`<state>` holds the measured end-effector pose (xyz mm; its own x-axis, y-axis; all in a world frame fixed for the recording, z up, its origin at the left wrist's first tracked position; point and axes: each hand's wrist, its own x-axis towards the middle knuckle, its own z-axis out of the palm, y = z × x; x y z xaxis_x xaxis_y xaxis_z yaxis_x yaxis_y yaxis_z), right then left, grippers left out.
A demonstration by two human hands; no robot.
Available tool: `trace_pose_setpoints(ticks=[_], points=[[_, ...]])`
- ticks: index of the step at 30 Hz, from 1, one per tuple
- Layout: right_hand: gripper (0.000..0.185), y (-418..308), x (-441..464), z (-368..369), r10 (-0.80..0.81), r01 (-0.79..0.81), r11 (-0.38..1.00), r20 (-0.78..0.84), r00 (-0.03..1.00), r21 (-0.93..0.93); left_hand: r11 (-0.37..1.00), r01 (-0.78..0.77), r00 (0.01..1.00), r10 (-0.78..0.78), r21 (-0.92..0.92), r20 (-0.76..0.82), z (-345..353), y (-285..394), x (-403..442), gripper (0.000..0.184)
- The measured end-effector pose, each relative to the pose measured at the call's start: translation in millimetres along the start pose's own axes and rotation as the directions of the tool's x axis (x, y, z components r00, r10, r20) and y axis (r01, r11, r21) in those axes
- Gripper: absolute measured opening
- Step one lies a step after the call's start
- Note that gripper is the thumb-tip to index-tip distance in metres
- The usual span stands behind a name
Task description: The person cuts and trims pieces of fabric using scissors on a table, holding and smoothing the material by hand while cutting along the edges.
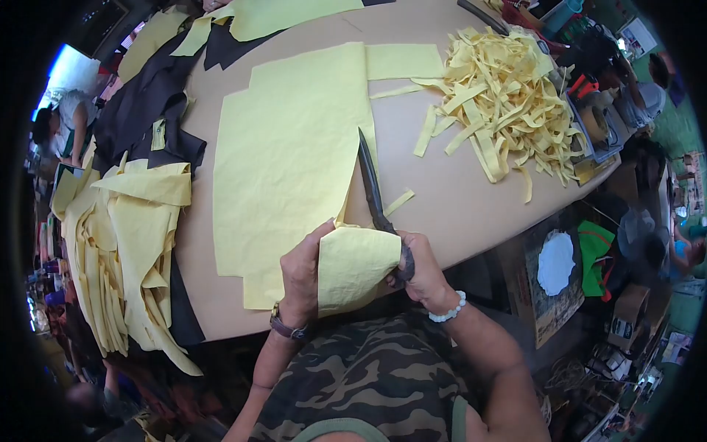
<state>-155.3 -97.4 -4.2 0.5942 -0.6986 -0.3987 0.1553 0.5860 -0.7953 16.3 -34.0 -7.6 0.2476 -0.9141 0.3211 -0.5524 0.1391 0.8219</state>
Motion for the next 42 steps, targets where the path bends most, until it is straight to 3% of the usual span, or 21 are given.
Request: trace_pose_setpoints(ticks=[8, 11, 14, 20, 23, 26, 28, 31, 34, 35, 37, 38, 41, 42], points=[[0.016, 0.1, -0.1, -7.5, 0.063, -0.062, 0.997, 0.024, 0.998, -0.047, 0.999, -0.021, 1.0, 0.022, 0.036, -0.023, -0.4, -3.3, -2.1, 0.029], [0.017, -1.9, 1.4, -2.7, 0.065, -0.065, 0.998, -0.03, 0.997, 0.019, 0.999, -0.002, 1.0, 0.002, 0.035, 0.005, -2.3, -1.7, -4.8, 0.03], [0.015, -5.7, 7.6, -3.2, -0.028, 0.027, 1.0, 0.061, 0.998, 0.013, 1.0, 0.006, 1.0, -0.007, 0.026, 0.027, -5.6, 3.5, -4.8, 0.03], [0.012, -5.8, 9.9, -4.0, -0.005, 0.007, 1.0, 0.077, 0.997, -0.027, 0.999, -0.007, 1.0, 0.007, 0.053, -0.005, -5.0, -3.9, -7.0, 0.035], [0.073, -14.1, 12.9, 3.1, 0.047, -0.045, 0.993, 0.02, 0.999, -0.113, 0.998, -0.004, 1.0, 0.004, 0.055, -0.004, -5.9, -2.5, -8.2, 0.035], [0.009, -7.5, 22.7, -5.6, -0.003, 0.004, 1.0, 0.081, 0.997, -0.002, 1.0, 0.001, 1.0, 0.0, 0.025, -0.003, -8.8, 5.7, -7.2, 0.033], [0.009, -5.6, 24.0, -5.7, -0.011, 0.012, 1.0, 0.089, 0.996, -0.014, 1.0, 0.009, 1.0, -0.009, 0.005, -0.017, -8.4, 2.9, -8.8, 0.032], [0.009, -3.3, 24.1, -6.6, 0.033, -0.03, 0.999, 0.065, 0.997, -0.046, 0.985, 0.173, 0.956, -0.161, -0.028, 0.246, -24.7, 7.9, 0.7, 0.029], [0.011, -2.7, 23.1, -6.7, 0.053, -0.052, 0.998, 0.056, 0.997, -0.026, 0.996, 0.089, 0.948, -0.088, 0.009, 0.305, -39.4, -24.0, 18.5, 0.026], [0.013, -2.9, 23.3, -6.4, 0.059, -0.058, 0.998, 0.066, 0.996, -0.016, 1.0, 0.005, 0.978, -0.008, 0.014, 0.207, -41.5, -36.3, 29.7, 0.024], [0.024, -2.2, 24.9, -6.4, 0.045, -0.04, 0.996, 0.06, 0.997, -0.083, 0.949, -0.066, 0.998, 0.062, 0.309, 0.022, -43.9, -57.1, 49.7, 0.032], [0.029, -2.1, 25.3, -7.6, 0.046, -0.038, 0.992, 0.063, 0.997, -0.122, 0.874, -0.088, 0.996, 0.083, 0.477, 0.03, -46.8, -67.0, 55.6, 0.041], [0.019, -2.6, 29.5, -18.0, 0.108, -0.104, 0.993, 0.065, 0.992, -0.052, 0.604, 0.03, 1.0, -0.022, 0.797, -0.021, -33.6, -90.1, 44.4, 0.052], [0.02, 0.7, 29.1, -23.3, 0.072, -0.072, 0.996, 0.012, 0.997, -0.046, 0.583, 0.103, 0.994, -0.086, 0.806, -0.065, -29.4, -83.9, 35.9, 0.056]])
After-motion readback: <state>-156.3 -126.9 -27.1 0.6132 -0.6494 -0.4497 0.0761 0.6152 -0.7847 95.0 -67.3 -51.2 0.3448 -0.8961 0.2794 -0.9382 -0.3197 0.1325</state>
